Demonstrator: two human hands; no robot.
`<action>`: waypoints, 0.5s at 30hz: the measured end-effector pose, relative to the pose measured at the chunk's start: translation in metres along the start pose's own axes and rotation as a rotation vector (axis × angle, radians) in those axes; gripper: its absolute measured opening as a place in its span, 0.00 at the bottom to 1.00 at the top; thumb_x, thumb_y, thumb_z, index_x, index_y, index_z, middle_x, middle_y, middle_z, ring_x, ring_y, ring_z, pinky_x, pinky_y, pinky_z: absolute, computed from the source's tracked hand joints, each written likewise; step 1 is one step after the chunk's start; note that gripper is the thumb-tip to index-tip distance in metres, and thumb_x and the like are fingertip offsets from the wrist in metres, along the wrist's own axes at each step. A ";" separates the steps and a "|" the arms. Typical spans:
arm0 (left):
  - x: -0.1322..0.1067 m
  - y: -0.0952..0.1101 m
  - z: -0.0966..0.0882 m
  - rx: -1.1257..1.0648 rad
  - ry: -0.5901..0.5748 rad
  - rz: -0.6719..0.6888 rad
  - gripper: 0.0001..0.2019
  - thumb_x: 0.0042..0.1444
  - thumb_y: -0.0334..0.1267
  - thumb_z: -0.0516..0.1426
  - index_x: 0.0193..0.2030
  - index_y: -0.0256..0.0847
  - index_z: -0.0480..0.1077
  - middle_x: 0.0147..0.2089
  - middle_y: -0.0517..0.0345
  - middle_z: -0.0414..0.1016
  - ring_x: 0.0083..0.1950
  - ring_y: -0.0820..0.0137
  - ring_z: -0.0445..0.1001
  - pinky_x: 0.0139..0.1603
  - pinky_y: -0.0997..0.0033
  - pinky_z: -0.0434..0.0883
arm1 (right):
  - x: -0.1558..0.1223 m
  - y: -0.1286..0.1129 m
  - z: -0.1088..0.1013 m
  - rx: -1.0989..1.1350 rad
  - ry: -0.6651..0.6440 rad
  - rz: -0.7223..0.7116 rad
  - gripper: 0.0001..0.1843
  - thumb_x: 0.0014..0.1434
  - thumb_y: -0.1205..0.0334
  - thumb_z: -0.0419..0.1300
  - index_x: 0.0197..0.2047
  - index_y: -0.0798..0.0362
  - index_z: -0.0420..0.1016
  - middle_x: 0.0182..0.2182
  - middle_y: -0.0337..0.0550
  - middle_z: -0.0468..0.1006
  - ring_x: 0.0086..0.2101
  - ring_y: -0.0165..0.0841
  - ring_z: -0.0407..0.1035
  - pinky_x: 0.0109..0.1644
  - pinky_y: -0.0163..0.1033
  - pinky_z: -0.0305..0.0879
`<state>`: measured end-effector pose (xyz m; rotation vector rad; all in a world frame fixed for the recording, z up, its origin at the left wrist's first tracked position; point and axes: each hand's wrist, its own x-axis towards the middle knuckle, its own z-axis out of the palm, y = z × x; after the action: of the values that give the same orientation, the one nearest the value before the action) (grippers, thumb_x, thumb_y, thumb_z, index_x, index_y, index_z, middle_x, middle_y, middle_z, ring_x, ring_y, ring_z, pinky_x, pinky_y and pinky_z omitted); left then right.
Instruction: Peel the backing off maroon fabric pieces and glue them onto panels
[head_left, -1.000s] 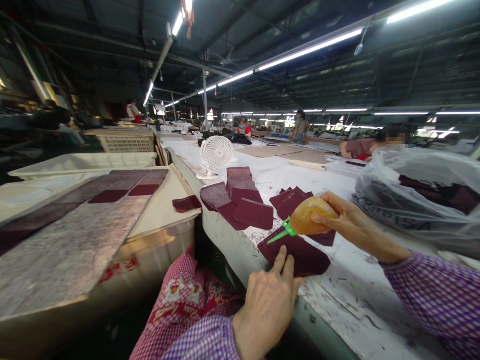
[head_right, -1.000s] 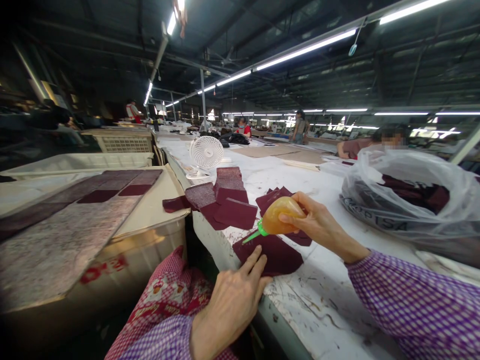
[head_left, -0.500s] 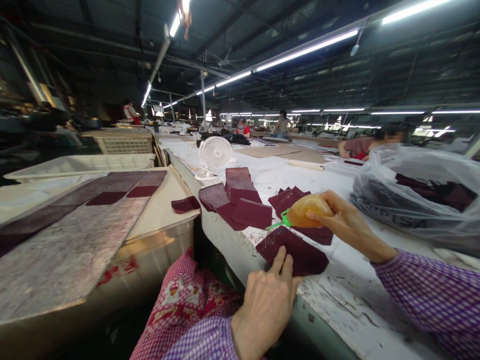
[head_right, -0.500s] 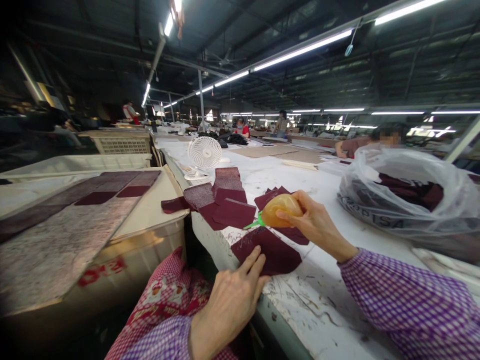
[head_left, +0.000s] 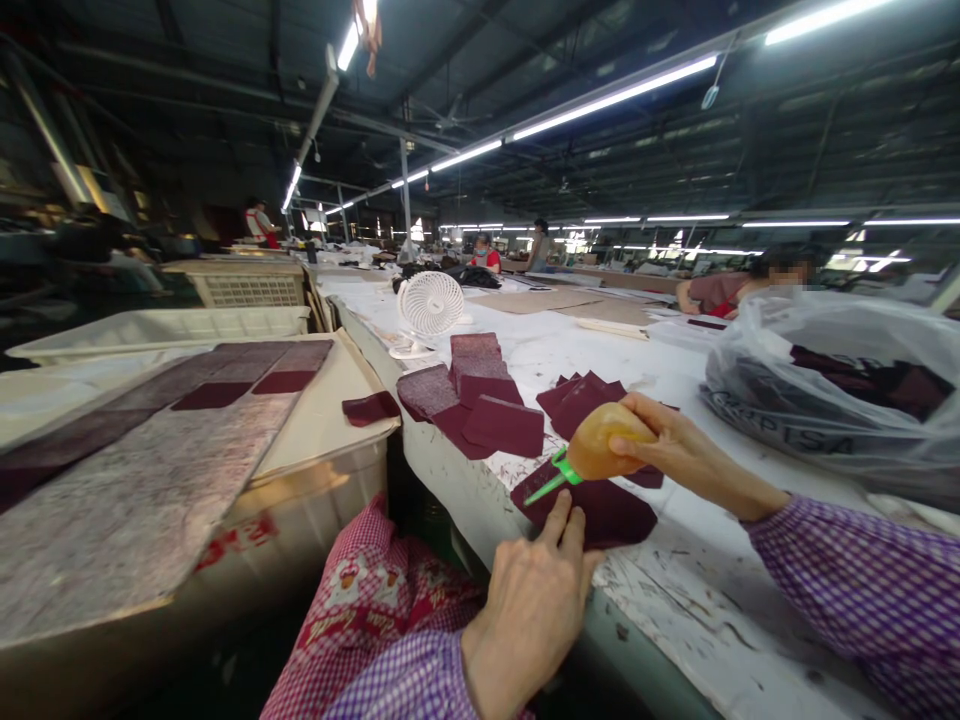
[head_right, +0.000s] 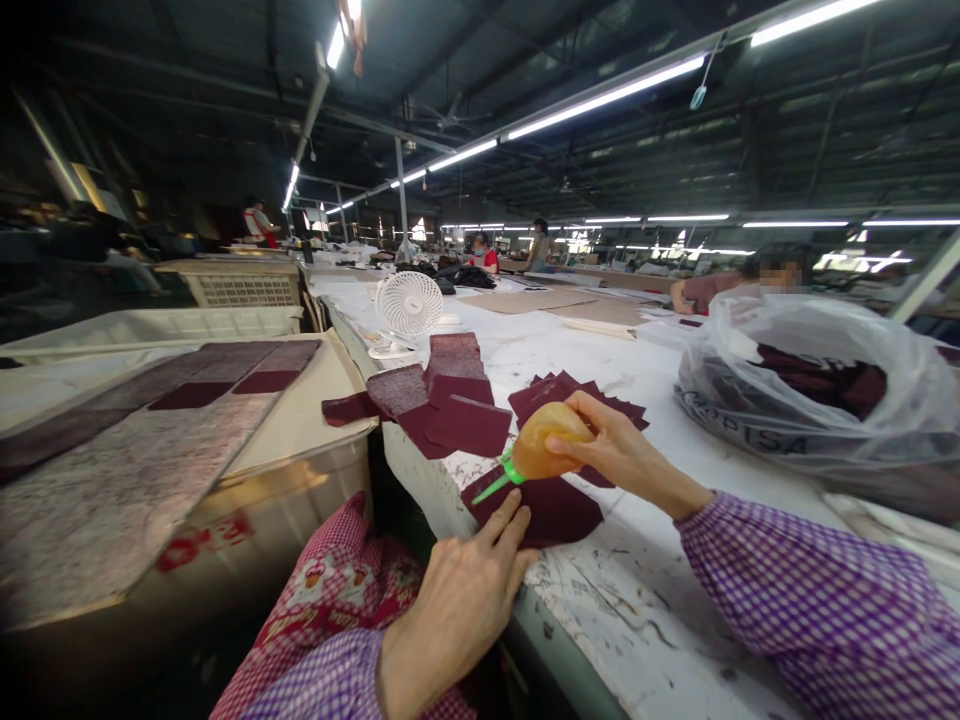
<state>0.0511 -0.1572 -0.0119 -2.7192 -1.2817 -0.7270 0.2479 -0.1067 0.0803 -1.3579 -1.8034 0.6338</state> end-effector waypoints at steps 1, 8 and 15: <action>0.000 0.000 0.000 0.004 -0.001 0.000 0.21 0.63 0.42 0.48 0.61 0.37 0.60 0.62 0.42 0.62 0.39 0.65 0.78 0.31 0.69 0.76 | -0.001 -0.001 0.002 -0.023 0.030 0.000 0.20 0.48 0.45 0.63 0.33 0.51 0.64 0.26 0.36 0.68 0.26 0.30 0.63 0.25 0.33 0.62; 0.001 0.001 0.001 0.012 -0.042 -0.022 0.21 0.64 0.43 0.47 0.61 0.38 0.60 0.64 0.44 0.59 0.40 0.64 0.78 0.32 0.68 0.76 | -0.002 0.000 0.009 -0.078 0.030 -0.075 0.19 0.49 0.46 0.62 0.32 0.52 0.65 0.26 0.37 0.67 0.26 0.29 0.61 0.26 0.33 0.61; 0.001 0.002 -0.003 -0.005 -0.077 -0.037 0.22 0.64 0.44 0.45 0.62 0.40 0.59 0.65 0.47 0.57 0.42 0.64 0.78 0.34 0.67 0.77 | -0.007 -0.007 0.011 -0.104 0.112 -0.074 0.18 0.50 0.48 0.62 0.36 0.50 0.64 0.26 0.37 0.68 0.23 0.29 0.61 0.22 0.33 0.58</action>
<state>0.0516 -0.1581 -0.0082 -2.7604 -1.3508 -0.6351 0.2353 -0.1149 0.0775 -1.3602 -1.8082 0.4220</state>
